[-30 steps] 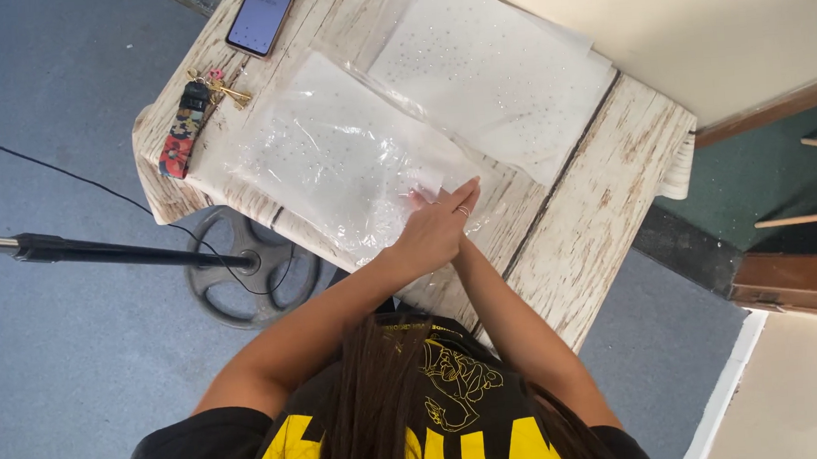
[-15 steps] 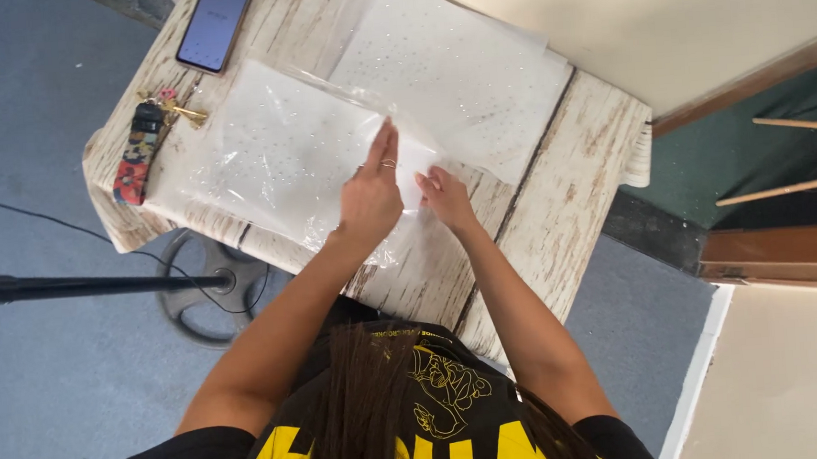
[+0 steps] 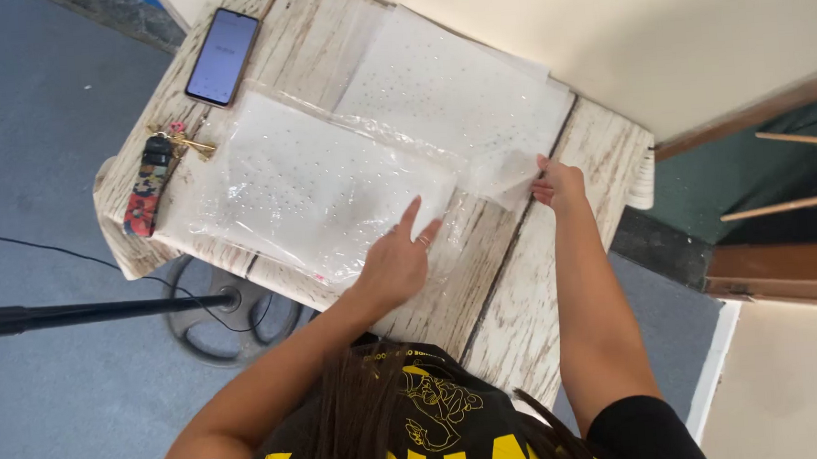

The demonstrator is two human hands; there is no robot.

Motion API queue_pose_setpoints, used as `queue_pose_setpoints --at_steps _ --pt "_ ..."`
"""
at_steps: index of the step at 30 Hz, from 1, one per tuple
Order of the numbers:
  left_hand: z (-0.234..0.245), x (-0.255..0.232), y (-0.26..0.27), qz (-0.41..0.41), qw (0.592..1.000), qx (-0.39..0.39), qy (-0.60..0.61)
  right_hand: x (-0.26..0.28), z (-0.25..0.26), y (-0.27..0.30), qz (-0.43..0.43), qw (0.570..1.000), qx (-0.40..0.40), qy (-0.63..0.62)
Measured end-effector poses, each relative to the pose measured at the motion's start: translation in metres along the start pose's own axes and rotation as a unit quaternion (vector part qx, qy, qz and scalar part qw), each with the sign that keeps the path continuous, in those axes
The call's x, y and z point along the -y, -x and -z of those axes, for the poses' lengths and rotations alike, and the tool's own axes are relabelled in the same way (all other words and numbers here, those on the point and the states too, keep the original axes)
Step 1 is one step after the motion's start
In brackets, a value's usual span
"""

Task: Inspecting and organizing rhinestone transfer sheets on a wooden table

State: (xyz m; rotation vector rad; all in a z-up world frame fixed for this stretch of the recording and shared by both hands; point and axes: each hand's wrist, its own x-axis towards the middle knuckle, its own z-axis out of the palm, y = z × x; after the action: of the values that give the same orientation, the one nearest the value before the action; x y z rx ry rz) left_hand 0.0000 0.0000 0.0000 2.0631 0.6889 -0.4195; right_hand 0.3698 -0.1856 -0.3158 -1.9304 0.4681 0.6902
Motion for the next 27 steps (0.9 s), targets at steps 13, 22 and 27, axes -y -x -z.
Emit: queue_pose_setpoints --at_steps 13,22,27 --pt "-0.106 0.128 -0.089 -0.243 0.918 -0.191 -0.247 0.051 -0.010 0.009 0.169 0.893 -0.154 0.386" --pt "-0.108 0.117 -0.092 -0.247 0.932 -0.144 -0.223 -0.010 0.059 0.041 0.265 0.902 -0.293 0.173" --pt "-0.111 0.110 -0.088 -0.228 0.939 -0.113 -0.231 -0.034 0.060 0.032 -0.019 0.988 -0.080 -0.132"
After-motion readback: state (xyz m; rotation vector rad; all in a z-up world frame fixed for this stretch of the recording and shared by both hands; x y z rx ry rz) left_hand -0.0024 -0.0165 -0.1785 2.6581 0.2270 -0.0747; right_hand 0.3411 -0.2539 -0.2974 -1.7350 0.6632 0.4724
